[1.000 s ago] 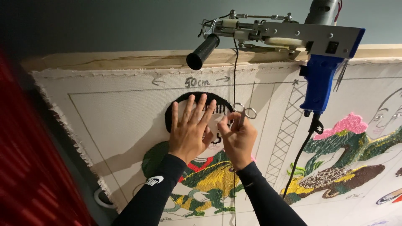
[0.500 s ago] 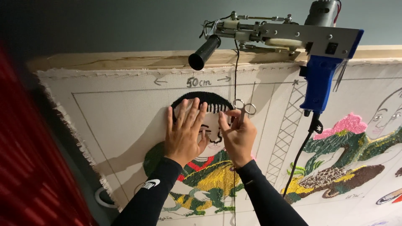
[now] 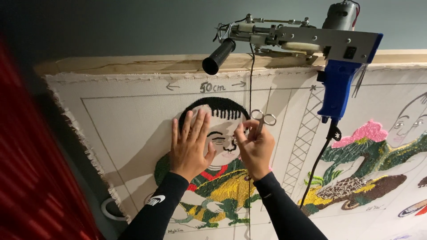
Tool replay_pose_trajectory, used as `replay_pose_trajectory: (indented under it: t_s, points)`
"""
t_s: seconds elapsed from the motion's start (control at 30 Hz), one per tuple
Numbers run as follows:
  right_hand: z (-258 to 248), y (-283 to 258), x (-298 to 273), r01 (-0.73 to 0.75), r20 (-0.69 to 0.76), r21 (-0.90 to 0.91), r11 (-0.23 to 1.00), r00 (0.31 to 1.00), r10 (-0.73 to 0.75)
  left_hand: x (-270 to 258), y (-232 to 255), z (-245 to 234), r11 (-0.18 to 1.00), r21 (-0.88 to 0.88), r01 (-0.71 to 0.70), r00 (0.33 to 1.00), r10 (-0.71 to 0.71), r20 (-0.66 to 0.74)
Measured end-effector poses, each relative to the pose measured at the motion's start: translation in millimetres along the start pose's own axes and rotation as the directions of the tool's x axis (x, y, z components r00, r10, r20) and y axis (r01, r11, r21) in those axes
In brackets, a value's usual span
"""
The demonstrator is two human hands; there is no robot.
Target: The person puts down a tufting gun, picks up shears to trim the yarn on a canvas, and then picks the tufting gun back up.
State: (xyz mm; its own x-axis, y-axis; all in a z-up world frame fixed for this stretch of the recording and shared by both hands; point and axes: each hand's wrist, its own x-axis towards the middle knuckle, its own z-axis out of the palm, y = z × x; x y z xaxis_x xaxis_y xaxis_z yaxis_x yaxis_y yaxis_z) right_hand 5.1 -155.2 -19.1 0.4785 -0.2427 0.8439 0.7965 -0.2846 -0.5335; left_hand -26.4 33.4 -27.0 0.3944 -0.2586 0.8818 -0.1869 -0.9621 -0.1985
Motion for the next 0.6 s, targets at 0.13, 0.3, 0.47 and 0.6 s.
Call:
replay_pose_trajectory:
  t_s: [0.13,0.3,0.47,0.6]
  points:
    - [6,-8,9,-0.032,0.007,0.028,0.999,0.999,0.032,-4,-1,0,1.000,0.010,-0.002,1.000,0.002,0.003]
    - [18,7,9,-0.117,-0.018,-0.025,0.993,0.993,0.116,-6,0,-6,1.000,0.021,-0.010,1.000,0.010,0.004]
    - [12,9,2,-0.036,0.004,-0.043,0.998,0.999,0.036,-8,-4,-6,1.000,0.001,-0.006,1.000,0.006,0.005]
    - [4,10,-8,-0.062,0.027,0.038,0.997,0.998,0.061,-9,-4,-3,1.000,-0.006,-0.014,1.000,0.014,0.012]
